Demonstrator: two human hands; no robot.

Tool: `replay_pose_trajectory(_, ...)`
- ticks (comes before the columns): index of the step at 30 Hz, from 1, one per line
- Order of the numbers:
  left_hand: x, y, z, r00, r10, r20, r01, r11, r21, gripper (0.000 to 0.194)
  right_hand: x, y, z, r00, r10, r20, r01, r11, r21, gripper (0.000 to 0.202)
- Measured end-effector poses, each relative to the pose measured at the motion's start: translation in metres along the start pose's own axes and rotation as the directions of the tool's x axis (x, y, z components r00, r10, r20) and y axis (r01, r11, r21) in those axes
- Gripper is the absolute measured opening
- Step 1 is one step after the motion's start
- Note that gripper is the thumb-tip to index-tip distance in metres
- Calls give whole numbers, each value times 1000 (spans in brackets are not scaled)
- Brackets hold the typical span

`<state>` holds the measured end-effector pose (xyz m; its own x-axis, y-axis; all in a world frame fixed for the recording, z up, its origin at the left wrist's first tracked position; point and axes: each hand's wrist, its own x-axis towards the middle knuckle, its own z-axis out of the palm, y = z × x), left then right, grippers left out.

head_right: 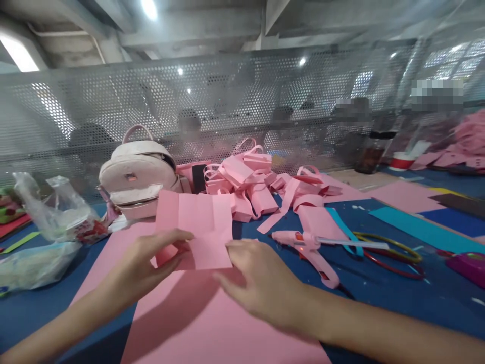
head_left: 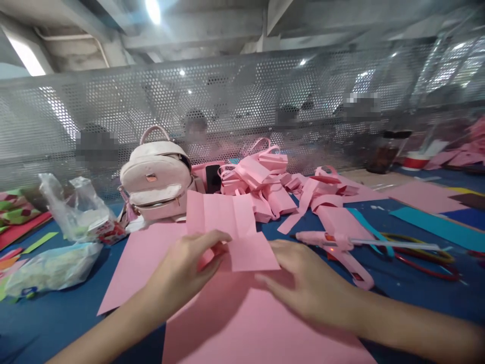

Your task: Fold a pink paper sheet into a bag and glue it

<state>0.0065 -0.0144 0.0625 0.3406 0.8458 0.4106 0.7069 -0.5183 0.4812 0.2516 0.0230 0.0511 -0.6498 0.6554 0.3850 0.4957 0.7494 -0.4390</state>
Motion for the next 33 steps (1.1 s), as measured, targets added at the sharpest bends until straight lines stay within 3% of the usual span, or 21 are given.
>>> replay_pose_trajectory(4, 2, -3, -14, 996, 22, -87, -27, 997, -66, 40, 24, 6, -11, 998, 59, -32, -54, 987, 153, 26)
replay_pose_trajectory(8, 9, -25, -30, 998, 43, -46, -50, 983, -176, 44, 39, 13, -28, 995, 93, -23, -82, 950, 301, 27)
replay_pose_trajectory(10, 13, -38, -34, 999, 40, -18, -43, 977, -209, 37, 41, 16, -33, 995, 102, -7, -93, 936, 340, 27)
replay_pose_trajectory(14, 18, -51, -35, 998, 56, -10, -57, 972, -227, 5, 41, 22, -34, 991, 130, 5, -122, 912, 393, 26)
replay_pose_trajectory(20, 18, -34, -28, 988, 145, 46, -127, 953, -277, 9, 40, 24, -28, 991, 109, 82, -135, 871, 472, 26)
replay_pose_trajectory(25, 14, -17, -18, 982, 151, 117, -116, 958, -262, 8, 35, 20, -25, 990, 52, 130, -110, 866, 488, 21)
replay_pose_trajectory(33, 7, -6, -2, 969, 191, 157, -155, 963, -219, 23, 33, 22, -18, 986, 38, 163, -100, 915, 391, 35)
